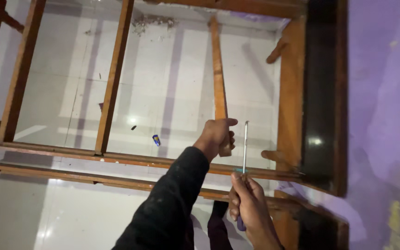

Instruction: The person uses a screwdriver to remove wooden slats from a wooden bed frame. They unscrew fasteners, lift each slat off the frame, and place the removed pieces against a nearby wall.

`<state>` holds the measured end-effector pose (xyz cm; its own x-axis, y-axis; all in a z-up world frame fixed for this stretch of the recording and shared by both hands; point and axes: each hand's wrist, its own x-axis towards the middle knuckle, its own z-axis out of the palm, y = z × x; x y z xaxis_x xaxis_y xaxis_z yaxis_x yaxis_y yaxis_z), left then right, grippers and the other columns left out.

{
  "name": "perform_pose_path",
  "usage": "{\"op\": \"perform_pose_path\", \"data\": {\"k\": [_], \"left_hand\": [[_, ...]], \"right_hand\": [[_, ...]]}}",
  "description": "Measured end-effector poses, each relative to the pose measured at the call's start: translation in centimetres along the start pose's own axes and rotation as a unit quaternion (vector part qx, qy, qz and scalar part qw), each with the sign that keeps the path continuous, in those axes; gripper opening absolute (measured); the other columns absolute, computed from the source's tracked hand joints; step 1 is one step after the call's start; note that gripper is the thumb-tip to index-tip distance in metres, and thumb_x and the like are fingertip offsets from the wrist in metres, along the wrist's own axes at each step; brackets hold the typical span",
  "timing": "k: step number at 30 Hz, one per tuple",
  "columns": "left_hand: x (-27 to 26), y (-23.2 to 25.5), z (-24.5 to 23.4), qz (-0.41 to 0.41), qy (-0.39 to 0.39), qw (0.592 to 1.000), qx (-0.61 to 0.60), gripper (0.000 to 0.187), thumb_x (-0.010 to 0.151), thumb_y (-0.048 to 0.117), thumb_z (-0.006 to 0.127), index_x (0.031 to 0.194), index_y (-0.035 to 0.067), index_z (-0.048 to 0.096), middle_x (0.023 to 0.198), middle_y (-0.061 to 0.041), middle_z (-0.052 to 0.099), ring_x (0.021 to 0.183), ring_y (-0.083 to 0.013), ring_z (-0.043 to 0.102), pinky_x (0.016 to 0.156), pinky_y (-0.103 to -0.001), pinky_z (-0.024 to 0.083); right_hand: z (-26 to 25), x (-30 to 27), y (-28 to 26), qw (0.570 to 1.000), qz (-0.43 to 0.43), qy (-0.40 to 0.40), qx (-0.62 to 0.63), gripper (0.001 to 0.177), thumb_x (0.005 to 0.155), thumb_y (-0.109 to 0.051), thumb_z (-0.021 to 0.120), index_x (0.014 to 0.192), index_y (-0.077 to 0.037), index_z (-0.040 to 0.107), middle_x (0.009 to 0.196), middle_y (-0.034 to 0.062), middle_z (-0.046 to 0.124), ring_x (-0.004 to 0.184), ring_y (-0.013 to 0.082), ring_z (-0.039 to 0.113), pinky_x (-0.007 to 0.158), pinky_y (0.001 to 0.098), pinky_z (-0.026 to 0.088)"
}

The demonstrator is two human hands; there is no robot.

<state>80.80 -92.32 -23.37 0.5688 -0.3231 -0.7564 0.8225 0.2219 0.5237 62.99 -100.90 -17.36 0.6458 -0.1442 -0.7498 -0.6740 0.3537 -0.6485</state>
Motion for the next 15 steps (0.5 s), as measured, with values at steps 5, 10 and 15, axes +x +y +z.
{"op": "perform_pose_path", "data": {"k": [5,10,15], "left_hand": [[-5.2,0.4,2.6,-0.036,-0.075,0.988,-0.129,0.015,0.097,0.013,0.053,0.101,0.000,0.045,0.077,-0.011,0.054,0.064,-0.0242,0.057,0.062,-0.041,0.055],[-9.9,-1.4,4.8,-0.045,-0.082,0.960,-0.262,0.012,0.095,0.009,0.050,0.101,0.000,0.044,0.076,-0.011,0.054,0.066,-0.0239,0.058,0.065,-0.042,0.057],[-16.1,-0.5,6.7,-0.028,-0.110,0.945,-0.305,0.013,0.094,0.012,0.050,0.099,0.001,0.047,0.073,-0.012,0.056,0.066,-0.0257,0.059,0.066,-0.041,0.057]], "right_hand": [[-0.9,-3.7,-2.5,0.999,-0.030,0.016,0.006,0.031,0.095,-0.039,0.062,0.084,-0.012,0.052,0.057,-0.0008,0.042,0.039,0.0106,0.043,0.035,0.0276,0.037],[-2.0,-6.8,-4.4,0.995,-0.075,0.067,0.008,0.033,0.093,-0.043,0.064,0.085,-0.015,0.049,0.059,-0.0019,0.040,0.041,0.0096,0.040,0.035,0.0274,0.035],[-3.9,-7.3,-5.2,0.996,-0.092,0.013,0.011,0.037,0.091,-0.050,0.061,0.083,-0.016,0.048,0.059,-0.0010,0.046,0.040,0.0115,0.043,0.035,0.0276,0.035]]}}
